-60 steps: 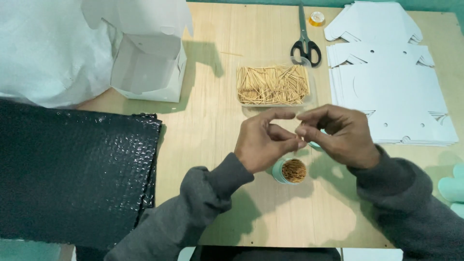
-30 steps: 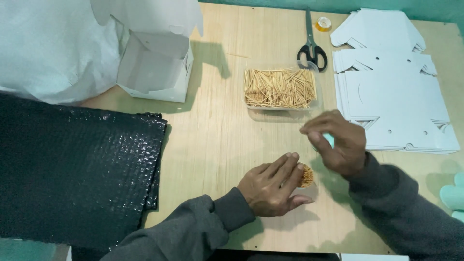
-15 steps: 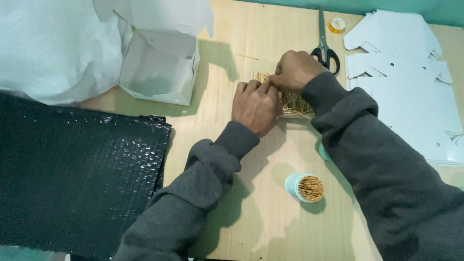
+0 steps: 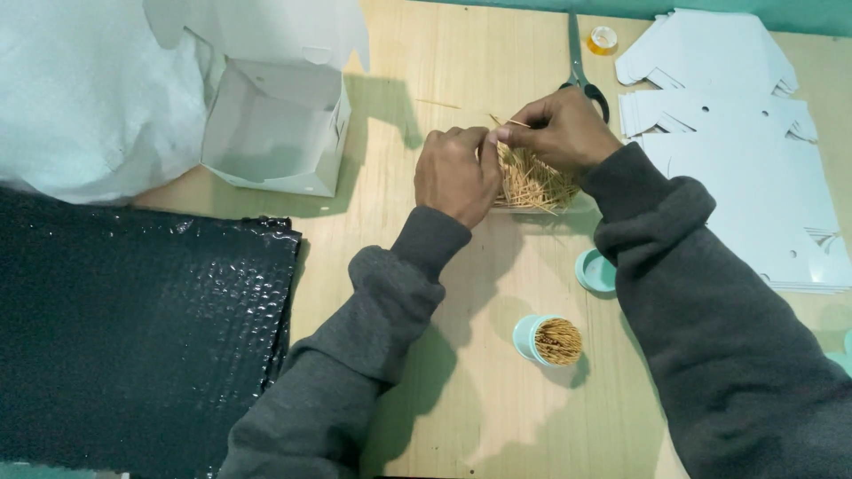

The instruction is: The person repeatedly picks up toothpicks from a clear plastic container, breaks them in half by hand, and places the broken pieces into a small light-blue cup. The process continues throughout the clip with the same repetitive motion.

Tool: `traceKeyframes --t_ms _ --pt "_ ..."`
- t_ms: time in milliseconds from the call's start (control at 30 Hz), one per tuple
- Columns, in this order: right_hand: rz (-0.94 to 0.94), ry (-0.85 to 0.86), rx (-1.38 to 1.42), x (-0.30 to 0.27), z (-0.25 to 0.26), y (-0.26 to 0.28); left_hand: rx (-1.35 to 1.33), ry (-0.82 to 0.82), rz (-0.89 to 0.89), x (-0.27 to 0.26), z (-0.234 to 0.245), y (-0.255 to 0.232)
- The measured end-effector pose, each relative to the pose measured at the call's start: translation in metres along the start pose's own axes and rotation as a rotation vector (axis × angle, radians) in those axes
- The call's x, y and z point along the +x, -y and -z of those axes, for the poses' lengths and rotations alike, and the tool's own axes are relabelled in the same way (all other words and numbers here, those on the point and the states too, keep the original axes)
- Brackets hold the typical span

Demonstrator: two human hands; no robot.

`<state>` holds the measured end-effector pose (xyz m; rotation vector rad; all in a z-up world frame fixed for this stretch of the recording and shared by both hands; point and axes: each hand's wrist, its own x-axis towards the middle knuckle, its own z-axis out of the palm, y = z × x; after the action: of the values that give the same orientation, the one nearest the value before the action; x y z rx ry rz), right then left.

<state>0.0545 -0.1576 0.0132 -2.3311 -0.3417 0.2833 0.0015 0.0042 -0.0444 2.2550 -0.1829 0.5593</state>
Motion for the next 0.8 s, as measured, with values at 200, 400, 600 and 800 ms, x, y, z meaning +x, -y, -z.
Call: traceKeyframes --t_ms 200,400,600,800 --pt "0.183 -0.073 0.246 -0.015 -0.002 -0.018 -0.397 0.201 0.389 0.019 0.006 -0.012" --pt "0.198 -0.074 0.235 -0.023 0.001 -0.029 -0.526 0.192 0.418 0.023 -0.013 -0.007" --pt "0.189 -0.061 0.21 -0.028 0.003 -0.032 -0.57 0.186 0.363 0.022 -0.016 -0.001" --pt "0.212 -0.068 0.248 -0.032 0.007 -0.023 -0.688 0.161 0.369 0.021 -0.007 -0.001"
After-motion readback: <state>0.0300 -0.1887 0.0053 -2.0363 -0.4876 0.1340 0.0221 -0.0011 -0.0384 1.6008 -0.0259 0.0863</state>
